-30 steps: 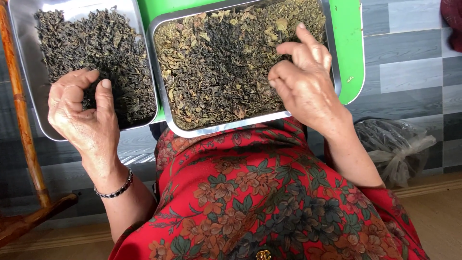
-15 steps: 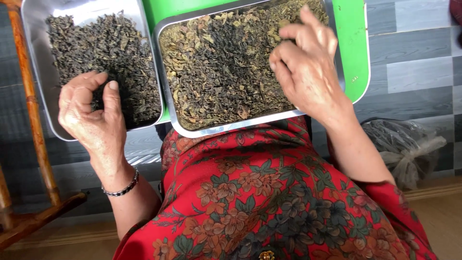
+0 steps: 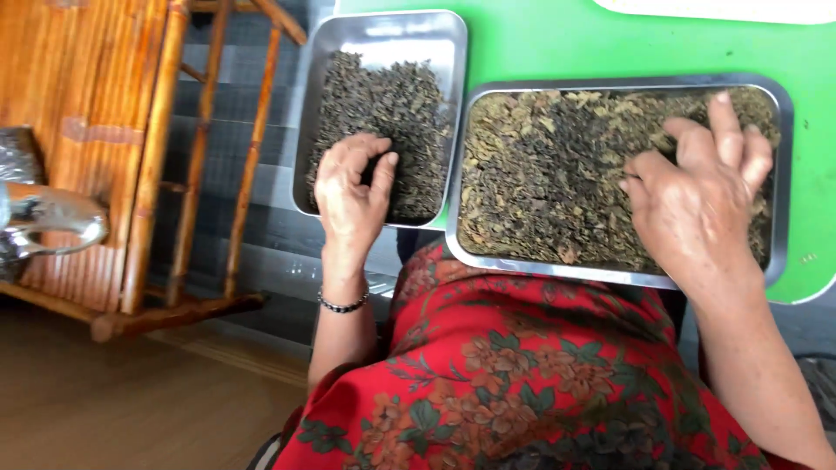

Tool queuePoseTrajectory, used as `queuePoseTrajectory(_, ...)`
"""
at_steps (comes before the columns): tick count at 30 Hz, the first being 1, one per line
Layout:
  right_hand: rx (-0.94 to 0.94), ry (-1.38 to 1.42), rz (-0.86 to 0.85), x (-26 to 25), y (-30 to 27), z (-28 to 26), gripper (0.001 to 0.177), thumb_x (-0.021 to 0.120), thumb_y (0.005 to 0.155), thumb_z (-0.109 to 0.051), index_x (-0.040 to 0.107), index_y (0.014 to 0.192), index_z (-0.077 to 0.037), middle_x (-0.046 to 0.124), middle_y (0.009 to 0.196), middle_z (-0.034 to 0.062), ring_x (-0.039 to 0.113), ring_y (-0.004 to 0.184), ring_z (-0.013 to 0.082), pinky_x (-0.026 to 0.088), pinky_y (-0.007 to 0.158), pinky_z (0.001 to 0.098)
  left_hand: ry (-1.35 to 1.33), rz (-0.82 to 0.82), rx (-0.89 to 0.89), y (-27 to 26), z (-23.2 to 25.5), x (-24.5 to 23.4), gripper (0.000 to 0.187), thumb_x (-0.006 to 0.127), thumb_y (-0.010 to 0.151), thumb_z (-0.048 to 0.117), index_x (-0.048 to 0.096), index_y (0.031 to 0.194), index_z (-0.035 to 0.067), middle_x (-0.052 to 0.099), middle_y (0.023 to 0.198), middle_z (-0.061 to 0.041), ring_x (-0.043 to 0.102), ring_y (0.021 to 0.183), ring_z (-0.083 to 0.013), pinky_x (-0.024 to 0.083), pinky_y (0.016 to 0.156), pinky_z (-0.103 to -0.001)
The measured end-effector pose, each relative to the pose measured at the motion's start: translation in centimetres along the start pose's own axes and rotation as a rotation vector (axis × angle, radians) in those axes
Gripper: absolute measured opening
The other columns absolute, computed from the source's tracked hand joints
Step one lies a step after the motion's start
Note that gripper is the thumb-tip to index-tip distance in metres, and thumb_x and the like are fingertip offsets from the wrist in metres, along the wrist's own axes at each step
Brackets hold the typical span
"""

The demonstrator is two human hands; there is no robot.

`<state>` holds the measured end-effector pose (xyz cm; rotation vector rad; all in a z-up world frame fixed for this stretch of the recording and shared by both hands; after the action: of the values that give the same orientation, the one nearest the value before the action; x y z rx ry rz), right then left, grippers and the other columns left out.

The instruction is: Manually sorting dried tea leaves by picking out stems and debris from a metal tray and placing them into another tray.

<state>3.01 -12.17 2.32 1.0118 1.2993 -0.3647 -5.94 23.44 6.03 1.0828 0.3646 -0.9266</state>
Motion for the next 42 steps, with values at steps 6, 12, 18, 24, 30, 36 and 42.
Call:
queuePoseTrajectory(6, 0.025, -0.034, 0.087, -0.7, -0.8, -0.3, 0.004, 0.082, 0.096, -0.026, 0.080, 0.100, -0.025, 0.073, 0.133, 0.0057, 0.055, 0.154, 0.0432, 0.033, 0.119, 0.0519, 0.043, -0.017, -0.062, -0.4, -0.6, 0.5, 0.013, 0.071, 0.099, 0.017, 0.074, 0.106, 0.007, 0.071, 0.108, -0.009, 0.067, 0.104, -0.0268, 0.055, 0.089, -0.039)
queuePoseTrajectory(12, 0.029, 0.143, 0.122, -2.6, -1.9, -1.1, 0.009, 0.073, 0.109, -0.016, 0.081, 0.109, -0.013, 0.079, 0.121, 0.0090, 0.073, 0.132, 0.0363, 0.022, 0.127, 0.0447, 0.027, -0.021, -0.049, -0.4, -0.5, 0.4, 0.014, 0.069, 0.100, 0.018, 0.073, 0.108, 0.007, 0.071, 0.110, -0.010, 0.067, 0.105, -0.0280, 0.054, 0.091, -0.040)
queuePoseTrajectory(18, 0.085, 0.205, 0.127, -4.5, -3.1, -2.4, 0.008, 0.071, 0.110, -0.009, 0.077, 0.107, -0.006, 0.079, 0.104, 0.0087, 0.072, 0.095, 0.0279, 0.029, 0.125, 0.0442, 0.032, -0.023, -0.064, -0.3, -0.2, 0.3, 0.013, 0.070, 0.099, 0.017, 0.073, 0.107, 0.008, 0.071, 0.109, -0.009, 0.067, 0.104, -0.0256, 0.054, 0.091, -0.038)
queuePoseTrajectory(24, 0.137, 0.227, 0.138, -3.2, -4.6, -1.9, 0.006, 0.073, 0.109, -0.005, 0.079, 0.112, -0.006, 0.079, 0.105, 0.0064, 0.071, 0.095, 0.0260, 0.031, 0.124, 0.0417, 0.035, -0.026, -0.096, -0.3, -0.3, 0.4, 0.012, 0.071, 0.098, 0.017, 0.074, 0.106, 0.008, 0.071, 0.109, -0.008, 0.067, 0.103, -0.0243, 0.055, 0.090, -0.036)
queuePoseTrajectory(30, 0.153, 0.292, 0.132, -2.9, -5.0, -1.5, 0.011, 0.068, 0.113, -0.006, 0.077, 0.118, -0.005, 0.077, 0.106, 0.0069, 0.069, 0.091, 0.0270, 0.035, 0.121, 0.0445, -0.010, -0.032, -0.101, -0.2, -0.3, 0.3, 0.012, 0.071, 0.099, 0.016, 0.074, 0.105, 0.007, 0.071, 0.108, -0.009, 0.068, 0.102, -0.0233, 0.057, 0.084, -0.033)
queuePoseTrajectory(36, 0.171, 0.346, 0.168, -2.6, -5.4, -1.3, 0.004, 0.078, 0.108, -0.003, 0.078, 0.112, -0.004, 0.077, 0.104, 0.0085, 0.070, 0.091, 0.0264, 0.037, 0.124, 0.0448, 0.002, -0.039, -0.110, -0.2, -0.2, 0.3, 0.012, 0.070, 0.099, 0.017, 0.074, 0.103, 0.007, 0.072, 0.107, -0.007, 0.068, 0.099, -0.0224, 0.056, 0.082, -0.032)
queuePoseTrajectory(42, 0.190, 0.346, 0.161, -2.4, -5.6, -1.2, 0.006, 0.079, 0.106, -0.004, 0.077, 0.112, -0.005, 0.077, 0.107, 0.0078, 0.071, 0.094, 0.0267, 0.037, 0.125, 0.0463, -0.018, -0.041, -0.123, -0.1, 0.1, 0.1, 0.012, 0.070, 0.098, 0.016, 0.074, 0.103, 0.007, 0.072, 0.106, -0.007, 0.069, 0.098, -0.0213, 0.056, 0.077, -0.030)
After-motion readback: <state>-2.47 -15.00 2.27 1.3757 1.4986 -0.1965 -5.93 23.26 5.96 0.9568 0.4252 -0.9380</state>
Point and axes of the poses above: each hand's wrist, its own y-axis towards the middle knuckle, its own x-axis out of the palm, z = x × y, the point moved 5 cm from there along y, towards the middle knuckle
